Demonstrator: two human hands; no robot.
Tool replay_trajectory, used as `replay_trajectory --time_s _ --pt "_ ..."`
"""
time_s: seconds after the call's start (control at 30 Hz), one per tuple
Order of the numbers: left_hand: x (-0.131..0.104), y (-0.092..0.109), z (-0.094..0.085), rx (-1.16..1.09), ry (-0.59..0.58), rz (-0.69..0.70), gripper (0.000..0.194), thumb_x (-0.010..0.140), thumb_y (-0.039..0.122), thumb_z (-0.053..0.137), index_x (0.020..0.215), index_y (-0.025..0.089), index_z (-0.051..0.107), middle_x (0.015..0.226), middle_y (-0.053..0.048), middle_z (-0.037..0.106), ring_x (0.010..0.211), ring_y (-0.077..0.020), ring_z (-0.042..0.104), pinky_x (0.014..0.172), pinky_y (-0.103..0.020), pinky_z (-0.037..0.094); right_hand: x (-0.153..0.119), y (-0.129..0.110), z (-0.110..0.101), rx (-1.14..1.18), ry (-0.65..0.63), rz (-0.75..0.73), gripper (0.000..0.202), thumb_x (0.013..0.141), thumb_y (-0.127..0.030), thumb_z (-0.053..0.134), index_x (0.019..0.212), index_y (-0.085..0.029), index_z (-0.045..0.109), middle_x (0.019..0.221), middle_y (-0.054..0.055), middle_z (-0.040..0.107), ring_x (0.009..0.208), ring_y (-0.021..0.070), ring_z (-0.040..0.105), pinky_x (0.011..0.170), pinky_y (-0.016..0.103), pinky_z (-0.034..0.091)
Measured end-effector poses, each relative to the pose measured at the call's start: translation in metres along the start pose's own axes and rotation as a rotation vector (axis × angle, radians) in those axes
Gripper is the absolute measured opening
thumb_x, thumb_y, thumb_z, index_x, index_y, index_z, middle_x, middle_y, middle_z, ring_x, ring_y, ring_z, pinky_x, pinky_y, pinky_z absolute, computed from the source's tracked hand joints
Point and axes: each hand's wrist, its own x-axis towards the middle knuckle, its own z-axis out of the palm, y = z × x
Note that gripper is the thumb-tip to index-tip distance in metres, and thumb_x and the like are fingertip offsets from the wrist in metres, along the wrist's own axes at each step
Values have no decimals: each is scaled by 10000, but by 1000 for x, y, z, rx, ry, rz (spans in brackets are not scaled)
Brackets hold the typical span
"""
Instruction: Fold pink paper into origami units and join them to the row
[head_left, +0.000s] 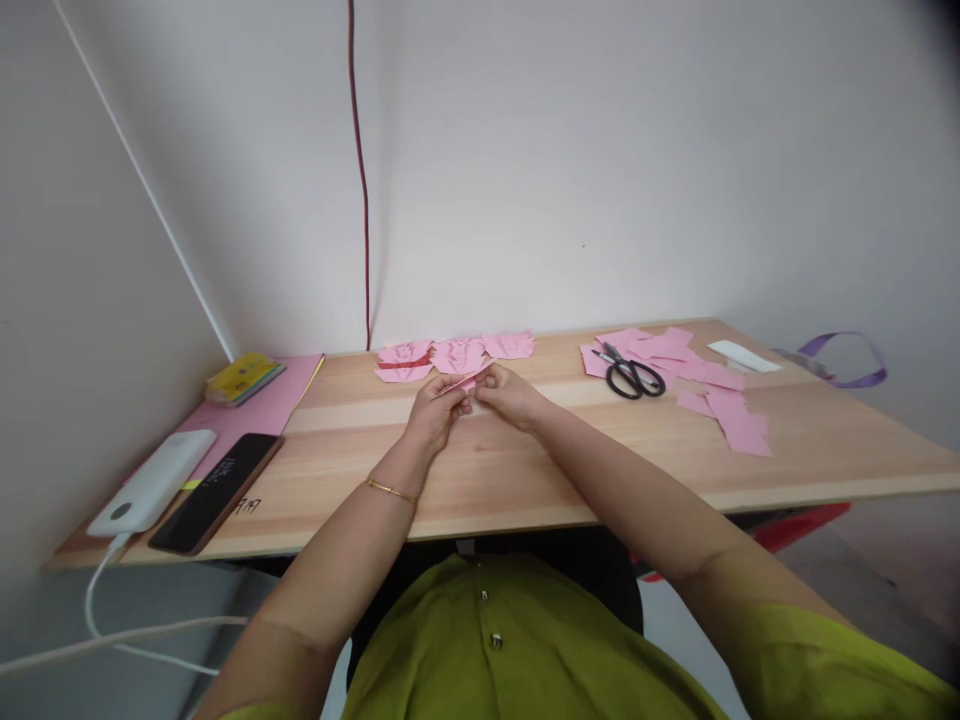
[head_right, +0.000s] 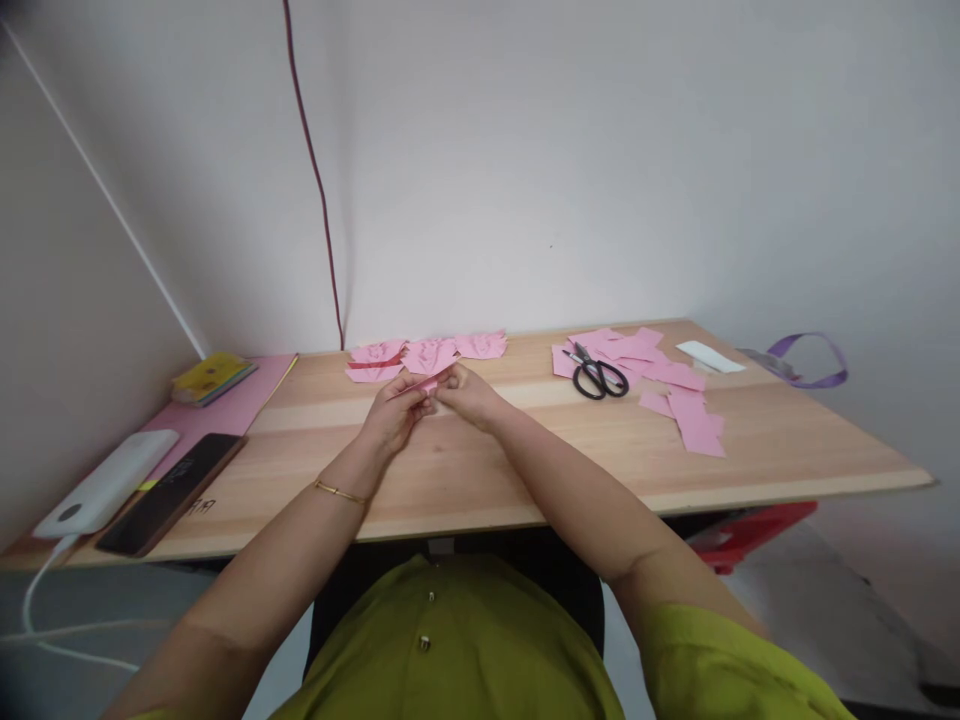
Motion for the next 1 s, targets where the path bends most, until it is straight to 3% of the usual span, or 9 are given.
replay_trajectory --time_s 0.2,0.77,1.0 --pt "-2 1 3 5 -14 17 344 520 169 780 822 126 621 702 0 619 592 -87 551 589 -232 458 1 -1 2 161 -49 3 296 618 -151 624 887 -173 503 685 -52 556 556 72 485 544 206 374" --pt "0 -1 -1 -19 -16 -53 271 540 94 679 803 126 623 599 21 573 499 -68 488 554 -245 473 -6 -16 11 48 14 51 210 600 -128 573 769 -190 465 551 -65 532 500 88 495 512 220 402" --pt "-1 1 0 -35 -1 -77 301 523 88 688 815 128 629 619 16 590 506 -66 489 549 -233 468 -3 -8 8 36 -42 10 181 627 -160 583 786 -175 500 601 -37 570 542 99 518 546 231 412"
